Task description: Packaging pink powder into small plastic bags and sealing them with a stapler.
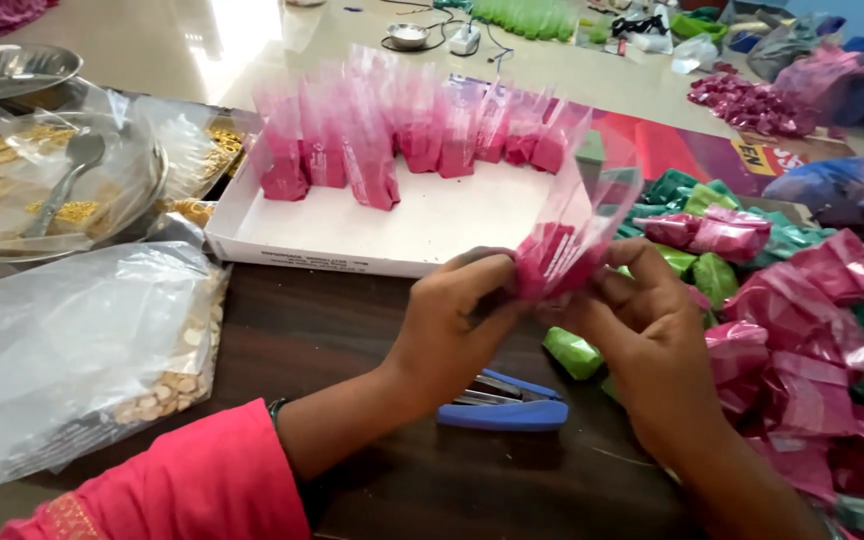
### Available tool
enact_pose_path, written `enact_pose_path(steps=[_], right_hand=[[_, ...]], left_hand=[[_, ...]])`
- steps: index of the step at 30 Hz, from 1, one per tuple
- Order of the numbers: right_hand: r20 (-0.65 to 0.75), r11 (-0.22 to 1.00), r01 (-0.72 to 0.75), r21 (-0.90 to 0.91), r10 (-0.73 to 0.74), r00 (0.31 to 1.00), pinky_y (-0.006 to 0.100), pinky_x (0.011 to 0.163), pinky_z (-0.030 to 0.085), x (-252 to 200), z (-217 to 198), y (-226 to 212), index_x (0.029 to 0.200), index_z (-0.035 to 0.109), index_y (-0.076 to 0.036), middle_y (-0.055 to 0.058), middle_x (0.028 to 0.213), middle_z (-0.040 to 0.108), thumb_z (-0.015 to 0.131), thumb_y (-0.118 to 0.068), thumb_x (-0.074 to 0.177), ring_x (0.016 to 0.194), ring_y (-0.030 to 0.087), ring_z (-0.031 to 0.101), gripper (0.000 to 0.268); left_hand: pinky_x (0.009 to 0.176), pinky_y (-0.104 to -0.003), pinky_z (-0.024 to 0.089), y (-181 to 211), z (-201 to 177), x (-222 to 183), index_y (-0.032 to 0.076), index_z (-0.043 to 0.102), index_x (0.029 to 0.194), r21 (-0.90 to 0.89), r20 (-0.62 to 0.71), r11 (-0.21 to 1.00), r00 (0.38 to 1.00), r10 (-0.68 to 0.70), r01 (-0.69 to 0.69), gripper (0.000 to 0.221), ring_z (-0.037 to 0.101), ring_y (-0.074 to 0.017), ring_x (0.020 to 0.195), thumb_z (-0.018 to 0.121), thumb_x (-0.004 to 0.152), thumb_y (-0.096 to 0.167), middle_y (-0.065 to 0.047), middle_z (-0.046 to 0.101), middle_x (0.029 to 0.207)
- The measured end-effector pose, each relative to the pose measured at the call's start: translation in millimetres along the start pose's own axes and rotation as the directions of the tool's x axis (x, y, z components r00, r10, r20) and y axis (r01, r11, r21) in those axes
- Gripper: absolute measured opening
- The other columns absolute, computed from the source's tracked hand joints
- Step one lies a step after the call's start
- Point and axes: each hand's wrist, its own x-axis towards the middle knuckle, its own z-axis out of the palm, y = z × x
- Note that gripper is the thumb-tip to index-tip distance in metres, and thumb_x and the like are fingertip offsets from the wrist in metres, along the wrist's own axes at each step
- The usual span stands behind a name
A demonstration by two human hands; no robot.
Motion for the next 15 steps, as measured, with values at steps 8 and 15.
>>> enact_pose_path(steps=[8, 15], right_hand=[[0.096, 0.57, 0.475, -0.671, -0.568, 0.817, 0.023, 0.096, 0.056, -21.6, 13.8, -87.3, 0.131, 0.052, -0.003, 0.008, 0.124, 0.063, 0.058, -0.006, 0.112, 0.11, 0.011, 0.064, 0.02], [0.307, 0.023, 0.376, -0.926, -0.53, 0.79, 0.037, 0.076, 0.048, -16.5, 45.8, -119.6, 0.1, 0.072, -0.001, 0.016, 0.103, 0.06, 0.078, -0.015, 0.09, 0.095, 0.03, 0.059, 0.018]], left_hand=[[0.071, -0.034, 0.052, -1.0, -1.8, -2.8, 0.003, 0.067, 0.104, 0.016, -0.054, 0.998, 0.997, 0.056, -0.055, 0.014, 0.065, -0.0237, 0.08, 0.073, 0.091, 0.004, -0.011, 0.067, 0.097], [0.073, -0.038, 0.052, 5.5, -4.1, -4.9, 0.002, 0.063, 0.103, 0.104, -0.022, 0.982, 0.986, 0.163, -0.16, 0.013, 0.064, -0.0311, 0.083, 0.072, 0.095, 0.007, -0.014, 0.064, 0.098]])
